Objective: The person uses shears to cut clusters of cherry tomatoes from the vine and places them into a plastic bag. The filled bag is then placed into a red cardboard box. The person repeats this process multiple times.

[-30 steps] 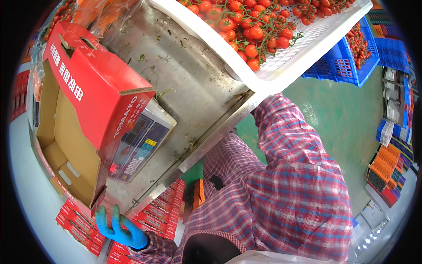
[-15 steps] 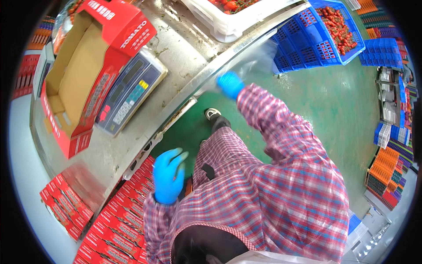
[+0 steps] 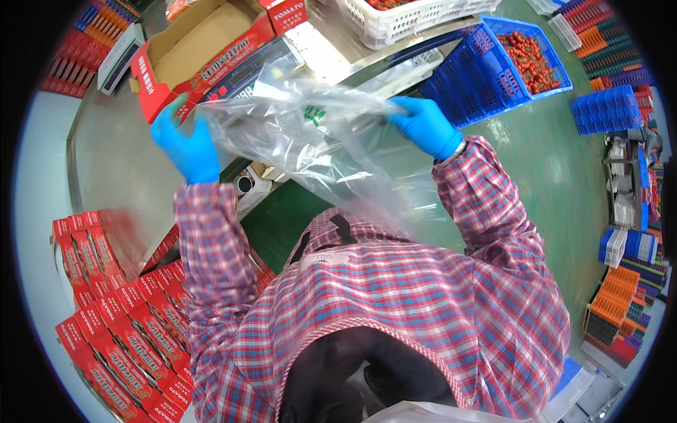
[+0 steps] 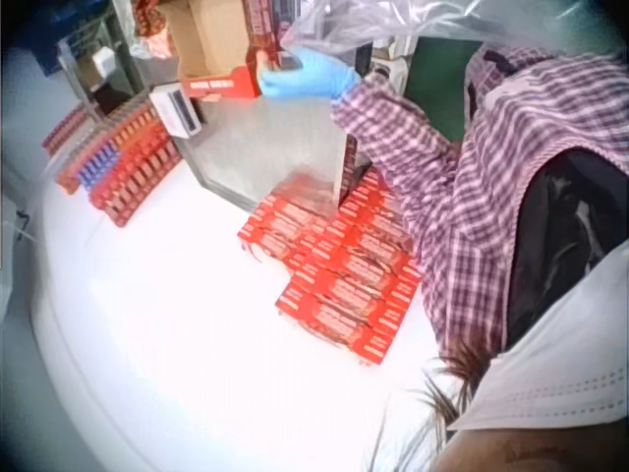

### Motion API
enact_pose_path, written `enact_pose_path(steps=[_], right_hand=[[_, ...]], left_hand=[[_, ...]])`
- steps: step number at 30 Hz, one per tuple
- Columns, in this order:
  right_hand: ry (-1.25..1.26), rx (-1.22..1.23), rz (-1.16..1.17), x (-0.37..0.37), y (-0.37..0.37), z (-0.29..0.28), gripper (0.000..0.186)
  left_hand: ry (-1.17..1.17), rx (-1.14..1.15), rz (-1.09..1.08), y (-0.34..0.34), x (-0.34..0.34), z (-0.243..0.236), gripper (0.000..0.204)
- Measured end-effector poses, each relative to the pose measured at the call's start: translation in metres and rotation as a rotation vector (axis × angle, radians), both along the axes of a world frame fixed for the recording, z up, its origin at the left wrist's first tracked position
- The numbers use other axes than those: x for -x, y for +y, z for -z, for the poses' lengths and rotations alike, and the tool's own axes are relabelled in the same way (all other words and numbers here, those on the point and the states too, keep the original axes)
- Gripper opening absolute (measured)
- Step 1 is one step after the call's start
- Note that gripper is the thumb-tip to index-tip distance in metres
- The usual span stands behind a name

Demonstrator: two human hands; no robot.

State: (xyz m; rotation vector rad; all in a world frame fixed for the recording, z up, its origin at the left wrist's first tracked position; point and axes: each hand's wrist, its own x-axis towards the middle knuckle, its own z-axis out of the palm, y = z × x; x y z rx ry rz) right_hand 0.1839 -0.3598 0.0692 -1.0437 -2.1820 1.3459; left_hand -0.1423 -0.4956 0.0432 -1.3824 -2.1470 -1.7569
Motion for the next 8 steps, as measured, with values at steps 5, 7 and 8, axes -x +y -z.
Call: enact_pose_path(steps=[5, 7, 8], right_hand=[[0.260, 0.534, -0.077, 0.044, -0.047, -0.014, 0.027], [0.174, 0.492, -0.190, 0.044, -0.049, -0.032, 0.027], [0.133, 0.477, -0.175, 0.048, -0.047, -0.042, 0.027]], left_hand=[[-0.294, 0.473, 0.289, -0.013, -0.052, 0.085, 0.064], [-0.292, 0.467, 0.205, -0.001, -0.057, 0.113, 0.062], [-0.284, 0.432, 0.161, 0.004, -0.051, 0.121, 0.062]])
